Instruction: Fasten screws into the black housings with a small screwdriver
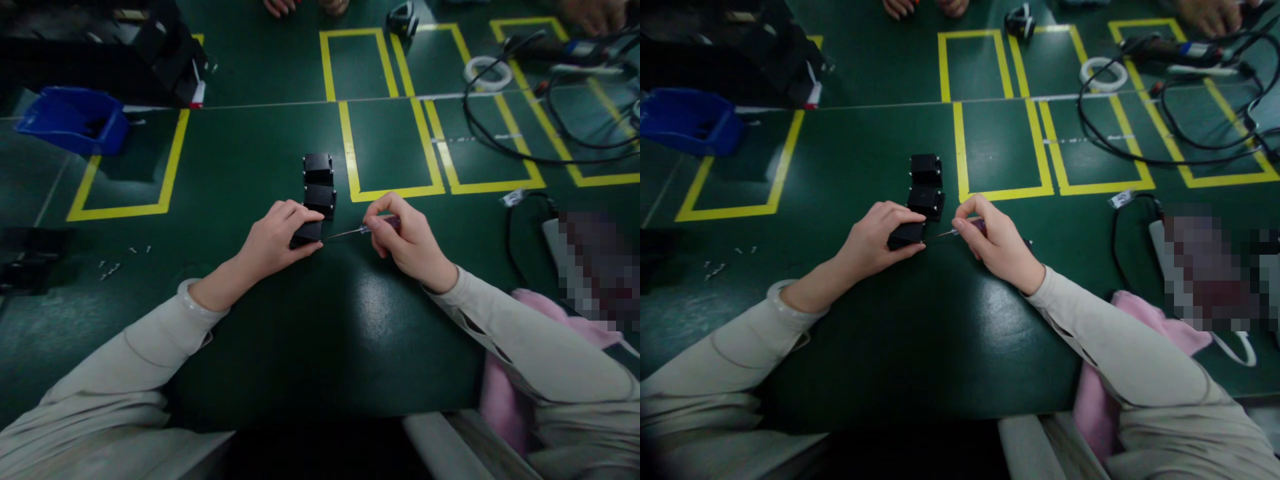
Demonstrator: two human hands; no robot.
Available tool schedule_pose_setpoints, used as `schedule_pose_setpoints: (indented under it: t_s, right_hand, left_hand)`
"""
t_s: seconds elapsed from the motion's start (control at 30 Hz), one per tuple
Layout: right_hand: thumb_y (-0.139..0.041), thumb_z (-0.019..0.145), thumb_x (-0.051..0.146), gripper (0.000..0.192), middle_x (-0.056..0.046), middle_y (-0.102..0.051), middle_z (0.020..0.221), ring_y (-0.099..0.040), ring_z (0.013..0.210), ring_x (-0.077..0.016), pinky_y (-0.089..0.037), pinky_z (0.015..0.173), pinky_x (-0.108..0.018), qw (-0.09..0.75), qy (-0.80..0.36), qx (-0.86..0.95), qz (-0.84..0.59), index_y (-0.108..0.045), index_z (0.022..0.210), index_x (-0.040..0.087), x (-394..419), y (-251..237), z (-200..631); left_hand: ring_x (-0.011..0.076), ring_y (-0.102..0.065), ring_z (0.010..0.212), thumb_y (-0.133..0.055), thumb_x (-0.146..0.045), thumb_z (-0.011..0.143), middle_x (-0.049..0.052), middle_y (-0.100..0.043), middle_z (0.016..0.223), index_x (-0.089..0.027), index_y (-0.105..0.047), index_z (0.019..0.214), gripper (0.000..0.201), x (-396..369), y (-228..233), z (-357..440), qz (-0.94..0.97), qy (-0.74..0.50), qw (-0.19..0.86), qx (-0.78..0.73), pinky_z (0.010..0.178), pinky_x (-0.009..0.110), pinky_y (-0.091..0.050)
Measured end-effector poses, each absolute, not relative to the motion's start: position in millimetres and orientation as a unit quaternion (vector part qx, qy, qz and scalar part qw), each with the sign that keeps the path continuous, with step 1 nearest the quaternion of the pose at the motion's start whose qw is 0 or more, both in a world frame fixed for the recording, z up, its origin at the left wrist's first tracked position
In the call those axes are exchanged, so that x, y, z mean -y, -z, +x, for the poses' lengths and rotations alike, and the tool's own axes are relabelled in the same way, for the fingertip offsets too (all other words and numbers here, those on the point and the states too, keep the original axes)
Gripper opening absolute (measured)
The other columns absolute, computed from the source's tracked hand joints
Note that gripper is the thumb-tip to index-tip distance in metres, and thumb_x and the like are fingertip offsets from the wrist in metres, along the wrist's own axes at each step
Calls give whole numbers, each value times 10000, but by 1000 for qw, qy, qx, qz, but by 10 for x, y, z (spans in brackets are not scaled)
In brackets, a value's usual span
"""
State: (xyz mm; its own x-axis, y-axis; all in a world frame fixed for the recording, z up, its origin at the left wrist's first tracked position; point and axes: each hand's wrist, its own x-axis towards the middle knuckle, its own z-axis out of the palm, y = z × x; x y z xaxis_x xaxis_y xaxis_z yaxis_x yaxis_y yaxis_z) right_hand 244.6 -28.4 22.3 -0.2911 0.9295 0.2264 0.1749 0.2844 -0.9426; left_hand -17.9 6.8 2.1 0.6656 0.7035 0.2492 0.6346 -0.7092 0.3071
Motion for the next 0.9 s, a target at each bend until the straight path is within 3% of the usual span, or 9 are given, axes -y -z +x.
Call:
schedule_pose_setpoints:
  t_s: [0.27, 0.5, 0.73, 0.9]
  right_hand:
    - [-568, 1005, 346, 160, 78, -525, 643, -515, 479, -52, -398, 469, -206, 454, -433, 660, -412, -480, 949, 224, 303, -178, 2443]
    - [-552, 1015, 361, 190, 93, -484, 561, -479, 439, -48, -351, 464, -215, 450, -408, 678, -415, -508, 906, 212, 288, -200, 2436]
    - [-563, 1006, 351, 167, 70, -519, 643, -515, 472, -54, -394, 466, -212, 449, -425, 672, -408, -509, 926, 215, 307, -253, 2428]
    - [-578, 998, 369, 203, 82, -499, 590, -495, 445, -55, -385, 456, -210, 454, -443, 657, -408, -515, 892, 208, 293, -255, 2418]
  left_hand:
    - [283, -588, 1125, -650, -404, 939, 94, -642, 1198, -216, -558, 1296, 414, -67, -14, -169, 904, -172, 100, -379, 920, 436, -521]
    - [280, -584, 1129, -641, -414, 945, 96, -640, 1207, -219, -554, 1303, 417, -79, -16, -165, 906, -170, 99, -375, 937, 439, -512]
    - [284, -579, 1120, -646, -408, 937, 97, -640, 1198, -219, -558, 1294, 413, -75, -43, -160, 903, -165, 111, -380, 910, 435, -512]
    - [279, -573, 1116, -640, -416, 945, 98, -636, 1201, -218, -555, 1295, 411, -79, -43, -171, 905, -165, 112, -375, 904, 424, -507]
